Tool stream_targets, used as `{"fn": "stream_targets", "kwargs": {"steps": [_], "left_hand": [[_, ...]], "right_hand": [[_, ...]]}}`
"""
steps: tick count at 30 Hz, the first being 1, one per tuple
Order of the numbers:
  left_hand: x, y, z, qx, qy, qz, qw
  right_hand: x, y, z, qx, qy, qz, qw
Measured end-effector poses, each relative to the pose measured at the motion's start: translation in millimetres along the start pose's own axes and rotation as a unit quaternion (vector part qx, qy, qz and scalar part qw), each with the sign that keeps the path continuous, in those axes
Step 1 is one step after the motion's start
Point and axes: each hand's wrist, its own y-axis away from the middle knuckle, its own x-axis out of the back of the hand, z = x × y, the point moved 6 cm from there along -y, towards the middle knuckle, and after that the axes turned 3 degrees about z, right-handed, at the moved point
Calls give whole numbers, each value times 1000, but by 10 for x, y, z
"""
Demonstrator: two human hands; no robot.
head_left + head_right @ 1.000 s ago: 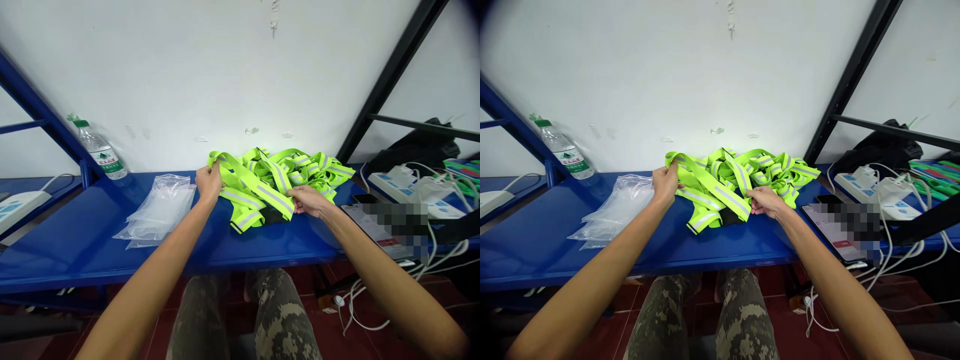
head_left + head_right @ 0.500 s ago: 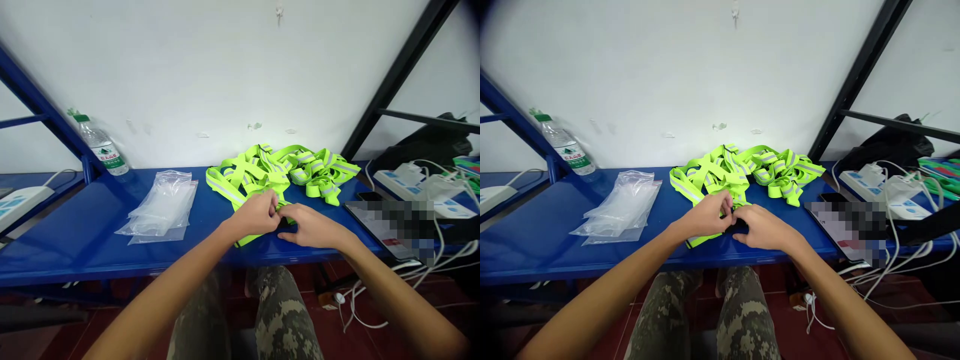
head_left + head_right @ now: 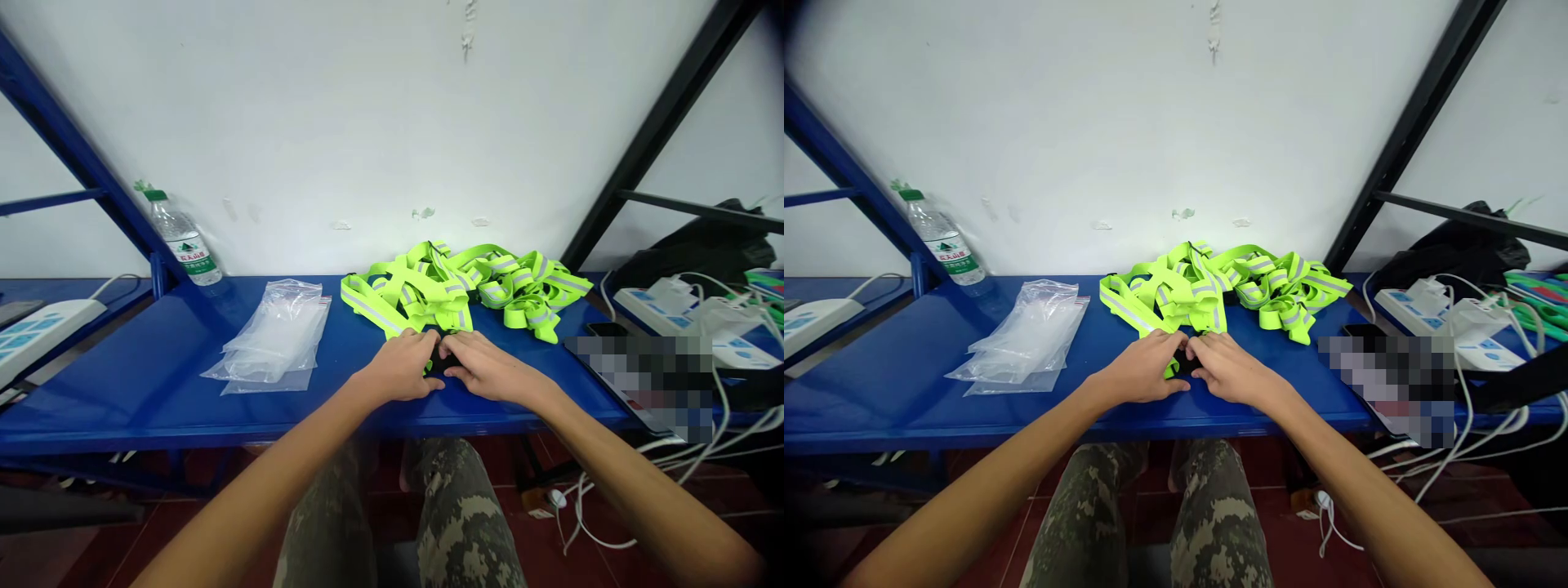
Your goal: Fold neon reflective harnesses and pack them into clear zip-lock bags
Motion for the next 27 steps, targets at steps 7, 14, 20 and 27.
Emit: {"fn": "stream_targets", "kwargs": {"steps": [7,14,20,27], "left_hand": [[-58,6,29,-34,-23,7,999],[80,194,-180,5,-6,10,1000],[271,250,-328,74,-58,61,994],[383,-31,217,-2,72,215,974]], "right_hand": [[-7,-47,-166,21,53,-50,997],[194,160,177,-51,-39,11,998],[845,424,736,-161,-334,356,858],[1058,200,230,-66,-337,289,894]]}}
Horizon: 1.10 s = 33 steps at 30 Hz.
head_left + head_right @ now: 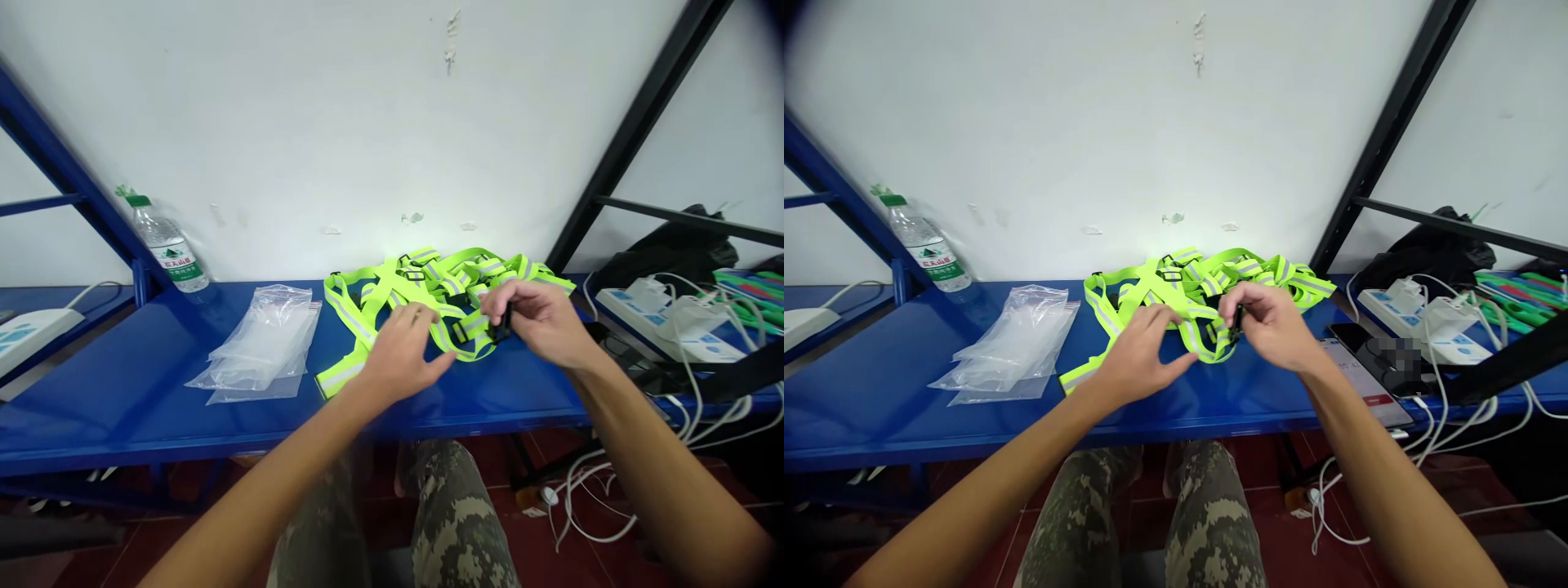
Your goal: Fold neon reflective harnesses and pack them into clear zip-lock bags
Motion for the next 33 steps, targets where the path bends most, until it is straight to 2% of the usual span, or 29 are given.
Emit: {"fn": "stream_targets", "kwargs": {"steps": [2,4,6,8,11,13,15,17,19,21,22,23,24,27,28,30,33], "left_hand": [[-152,-69,167,-42,89,-10,995],[-287,-124,229,-47,173,-23,984],[-347,-174,188,-15,237,-10,971],[-329,-217,84,41,299,26,953],[-240,-257,-91,137,401,86,902],[-194,-265,-171,180,462,103,862],[-184,-254,-215,210,529,83,818],[-184,-222,-233,228,594,43,770],[-164,-186,-237,229,641,3,732],[-133,-164,-248,217,669,-23,711],[-124,-159,-270,214,672,-26,709],[-117,-158,-312,216,664,-17,716],[-110,-160,-373,221,645,4,732],[-63,-164,-590,232,540,104,802],[-38,-162,-648,230,506,136,820],[16,-153,-726,225,461,188,837],[93,-142,-756,238,434,220,841]], "right_hand": [[-193,32,-118,-13,15,-70,997],[-311,64,-211,-17,13,-107,994],[-346,87,-261,-8,1,-112,994],[-306,105,-242,8,-1,-80,997],[-205,131,-51,2,40,-13,999],[-222,141,161,-38,60,-35,997],[-264,133,374,-84,60,-78,992],[-257,89,536,-109,57,-84,989],[-172,9,612,-97,73,-31,992],[-66,-66,609,-70,121,24,990],[-29,-96,592,-63,154,30,986],[-15,-123,573,-62,186,9,981],[-19,-142,557,-66,210,-34,975],[-55,-140,517,-87,227,-216,946],[-47,-136,504,-90,223,-253,937],[-10,-156,490,-89,223,-269,933],[-62,-178,470,-55,211,-236,947]]}}
